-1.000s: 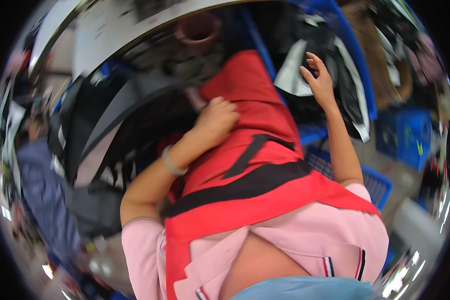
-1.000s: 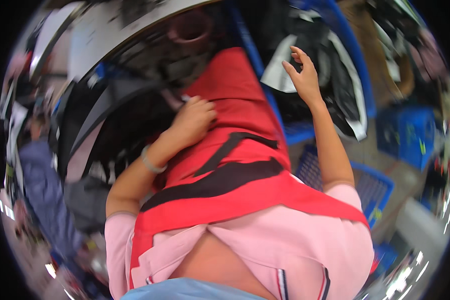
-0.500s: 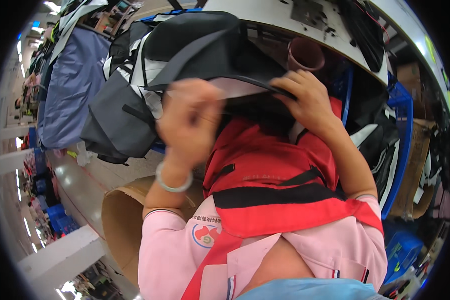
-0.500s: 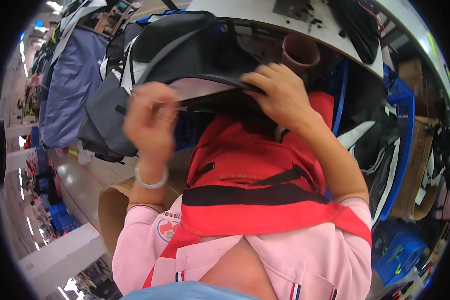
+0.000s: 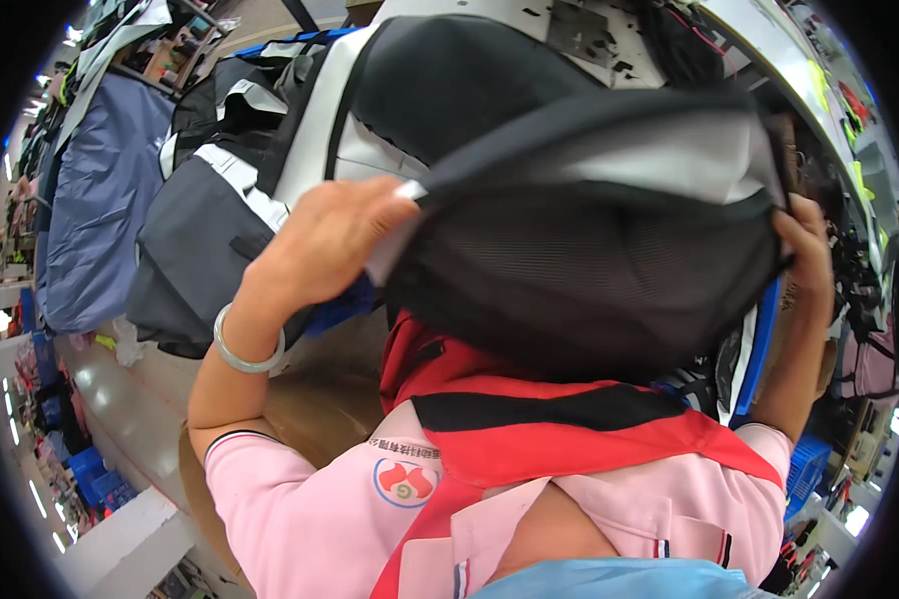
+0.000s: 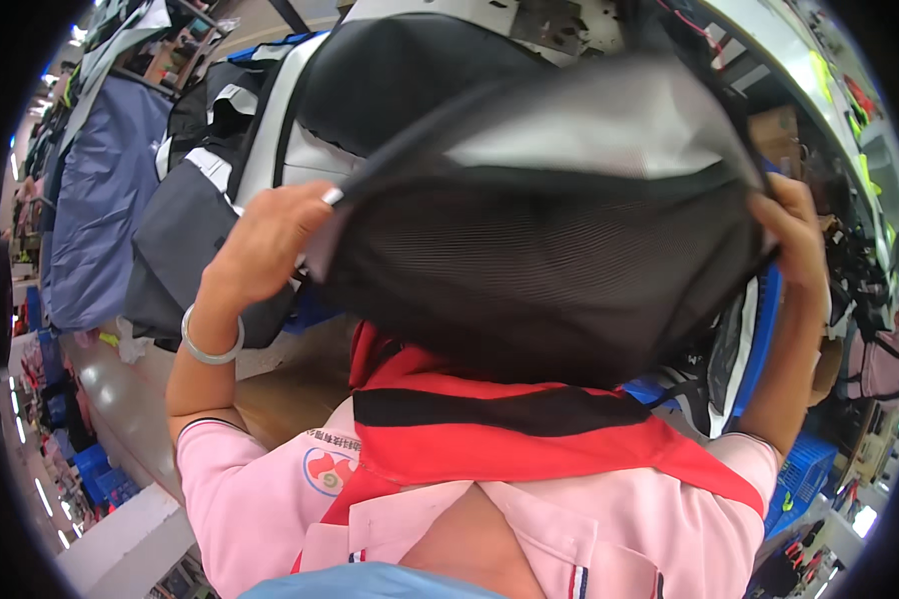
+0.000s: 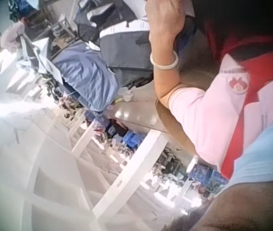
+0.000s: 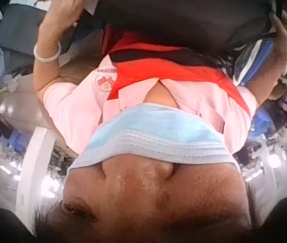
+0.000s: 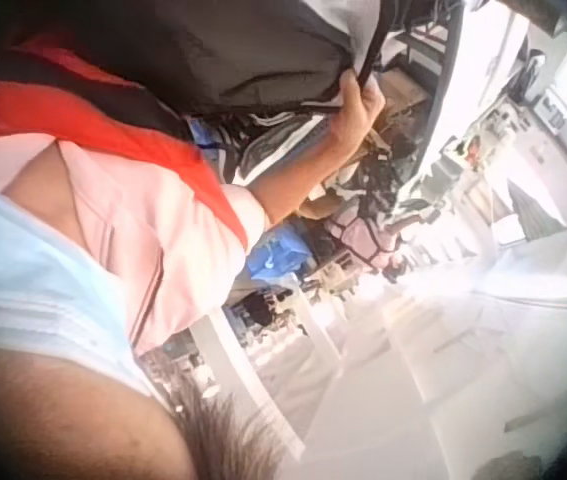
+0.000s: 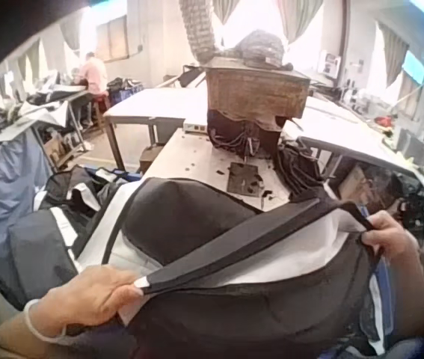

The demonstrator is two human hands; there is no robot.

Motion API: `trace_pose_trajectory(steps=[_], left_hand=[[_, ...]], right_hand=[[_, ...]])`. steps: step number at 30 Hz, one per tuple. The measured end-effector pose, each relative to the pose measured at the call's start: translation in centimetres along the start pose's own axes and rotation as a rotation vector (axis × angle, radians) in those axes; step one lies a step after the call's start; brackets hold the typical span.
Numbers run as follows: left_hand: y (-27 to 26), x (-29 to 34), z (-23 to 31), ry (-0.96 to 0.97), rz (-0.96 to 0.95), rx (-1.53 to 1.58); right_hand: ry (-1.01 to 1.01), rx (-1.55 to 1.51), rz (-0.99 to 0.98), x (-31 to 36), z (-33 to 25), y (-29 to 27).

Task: The person assembles black and white bags at a workstation, repeatedly picking up bags, inserting white cardboard inserts, and adjusting straps. They use scissors to trim excess material from the bags and place finished items into a blue crate.

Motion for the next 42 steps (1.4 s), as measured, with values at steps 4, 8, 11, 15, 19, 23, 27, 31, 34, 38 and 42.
trace_pose_trajectory(steps=[4, 8, 11, 15, 19, 23, 27, 31, 34, 38, 42], left_hand=[[5.4, -2.0, 1.4, 0.275, 0.138, -0.384], [10.7, -3.9, 0.4, 0.314, -0.128, -0.230], [11.3, -4.9, 2.5, 0.405, -0.215, -0.279], [12.5, -5.3, 9.1, 0.602, -0.365, -0.327], [14.8, -7.7, 12.9, 0.733, -0.520, -0.414], [14.5, -10.5, 9.1, 0.491, -0.545, -0.196], [12.0, -13.1, 4.4, 0.293, -0.409, -0.112], [9.6, -15.2, 2.7, 0.148, -0.396, 0.074], [7.9, -18.1, 3.7, 0.164, -0.332, 0.179], [5.6, -22.3, 3.7, 0.080, -0.201, 0.337], [3.6, -25.4, 2.7, 0.034, -0.189, 0.401]], right_hand=[[0.140, 0.247, 0.036, -4.8, 15.7, 0.1], [0.344, 0.381, -0.155, -5.4, 24.9, 3.9], [-0.287, 0.298, 0.181, -7.6, 19.3, 4.4], [-0.558, 0.279, 0.029, -7.6, 0.4, 11.9], [-0.821, 0.653, -0.095, -10.1, -3.4, 19.6], [-0.725, 0.838, -0.359, -10.6, 1.5, 25.8], [-0.608, 0.766, -0.441, -12.6, 3.8, 23.7], [-0.481, 0.396, -0.696, -11.9, 0.7, 21.4], [-0.461, 0.225, -0.850, -10.0, -3.0, 21.0], [-0.339, 0.273, -0.474, -10.5, -6.3, 17.6], [-0.453, 0.175, -0.276, -13.3, -6.9, 15.9]])
Point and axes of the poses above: each hand's wrist, its own x-axis away from the middle knuckle, its own y-axis out of the palm, z = x × y, the point moved 5 cm from there along -x, towards the middle knuckle, and after that the axes turned 8 degrees about z, right-handed, at the moved point
